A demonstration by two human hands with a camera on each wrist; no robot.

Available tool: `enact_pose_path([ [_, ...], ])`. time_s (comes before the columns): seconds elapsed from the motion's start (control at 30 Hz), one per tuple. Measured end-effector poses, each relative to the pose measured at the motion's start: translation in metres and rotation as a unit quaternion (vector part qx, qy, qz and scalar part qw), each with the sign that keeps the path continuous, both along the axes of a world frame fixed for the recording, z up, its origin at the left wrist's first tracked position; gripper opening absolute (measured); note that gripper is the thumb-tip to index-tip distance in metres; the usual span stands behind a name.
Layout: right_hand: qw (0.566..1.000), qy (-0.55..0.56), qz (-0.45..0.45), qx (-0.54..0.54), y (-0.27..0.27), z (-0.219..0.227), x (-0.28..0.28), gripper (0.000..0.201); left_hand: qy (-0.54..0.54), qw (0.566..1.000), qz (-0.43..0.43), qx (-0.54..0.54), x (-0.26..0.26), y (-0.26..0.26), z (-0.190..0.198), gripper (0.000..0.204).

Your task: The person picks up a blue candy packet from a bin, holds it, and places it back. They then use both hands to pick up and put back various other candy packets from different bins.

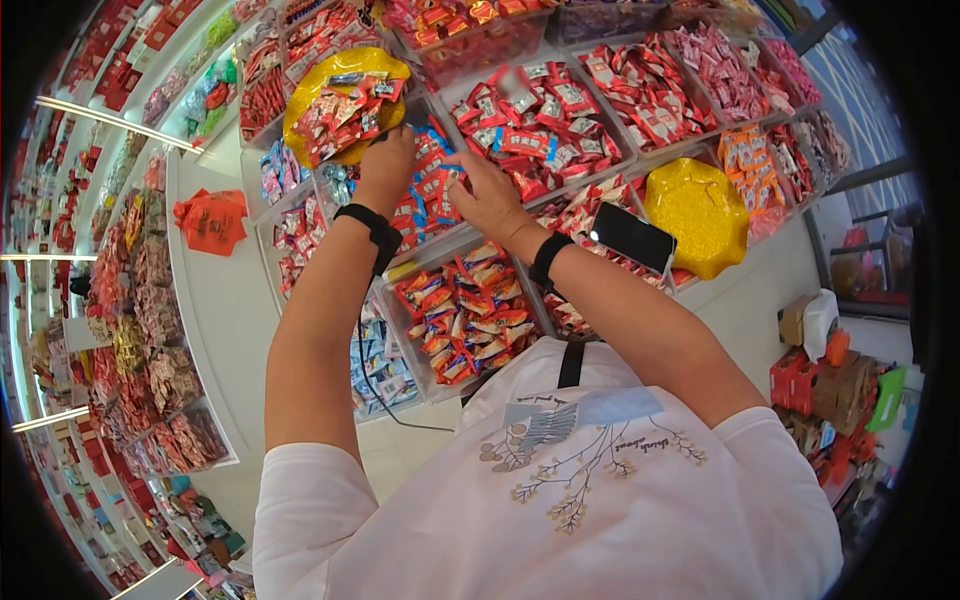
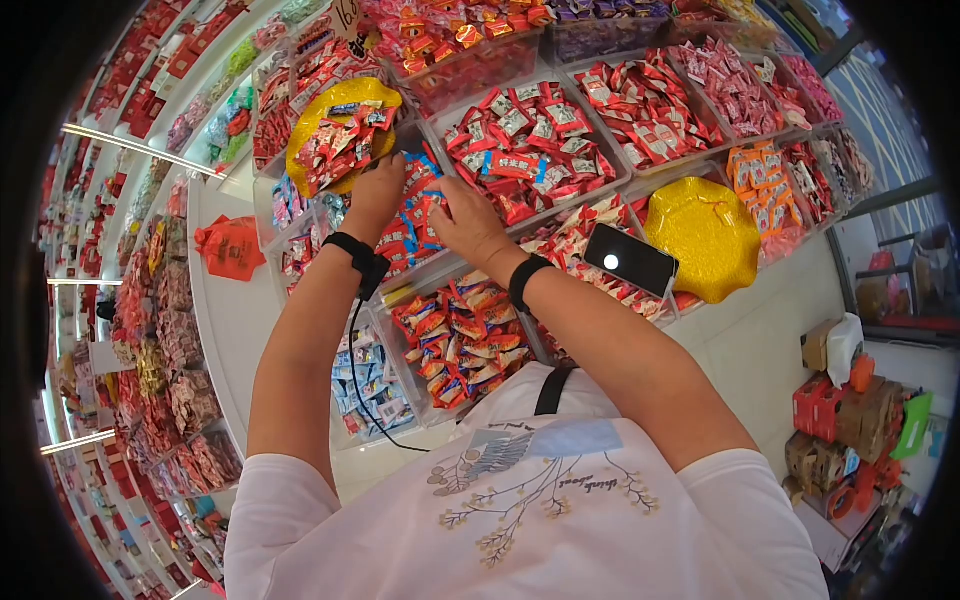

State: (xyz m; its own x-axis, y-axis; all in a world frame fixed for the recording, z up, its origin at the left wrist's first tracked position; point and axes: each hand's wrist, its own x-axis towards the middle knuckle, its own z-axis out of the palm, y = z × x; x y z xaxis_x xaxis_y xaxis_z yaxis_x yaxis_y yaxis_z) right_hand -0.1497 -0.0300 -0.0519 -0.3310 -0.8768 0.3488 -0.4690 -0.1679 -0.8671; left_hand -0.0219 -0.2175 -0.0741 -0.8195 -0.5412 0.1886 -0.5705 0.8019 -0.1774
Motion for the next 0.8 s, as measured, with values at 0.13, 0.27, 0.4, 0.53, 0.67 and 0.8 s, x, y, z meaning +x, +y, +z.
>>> enact_pose_path([
  [0.13, 1.000, 0.002, -0.001, 0.000, -0.001, 0.000, 0.000, 0.027, -0.001, 1.000, 0.009, -0.003, -0.001, 0.000, -0.001, 0.022],
  [0.27, 1.000, -0.001, 0.000, -0.005, -0.001, 0.000, -0.001, 0.026, -0.001, 1.000, 0.020, 0.000, -0.002, 0.002, 0.001, 0.021],
  [0.4, 1.000, -0.006, 0.000, 0.005, 0.000, 0.003, 0.000, 0.026, -0.001, 1.000, 0.019, -0.001, -0.001, 0.002, -0.001, 0.023],
  [0.53, 1.000, -0.004, 0.000, 0.004, 0.000, 0.002, 0.000, 0.026, 0.011, 1.000, 0.004, -0.012, 0.004, 0.001, -0.003, 0.024],
  [0.67, 1.000, -0.006, 0.000, -0.019, 0.000, -0.001, 0.000, 0.026, 0.034, 0.999, -0.001, 0.009, 0.011, 0.014, 0.006, 0.024],
  [0.8, 1.000, 0.004, 0.002, -0.012, -0.001, -0.002, 0.000, 0.026, 0.044, 0.997, -0.002, 0.068, 0.016, 0.017, 0.013, 0.030],
])
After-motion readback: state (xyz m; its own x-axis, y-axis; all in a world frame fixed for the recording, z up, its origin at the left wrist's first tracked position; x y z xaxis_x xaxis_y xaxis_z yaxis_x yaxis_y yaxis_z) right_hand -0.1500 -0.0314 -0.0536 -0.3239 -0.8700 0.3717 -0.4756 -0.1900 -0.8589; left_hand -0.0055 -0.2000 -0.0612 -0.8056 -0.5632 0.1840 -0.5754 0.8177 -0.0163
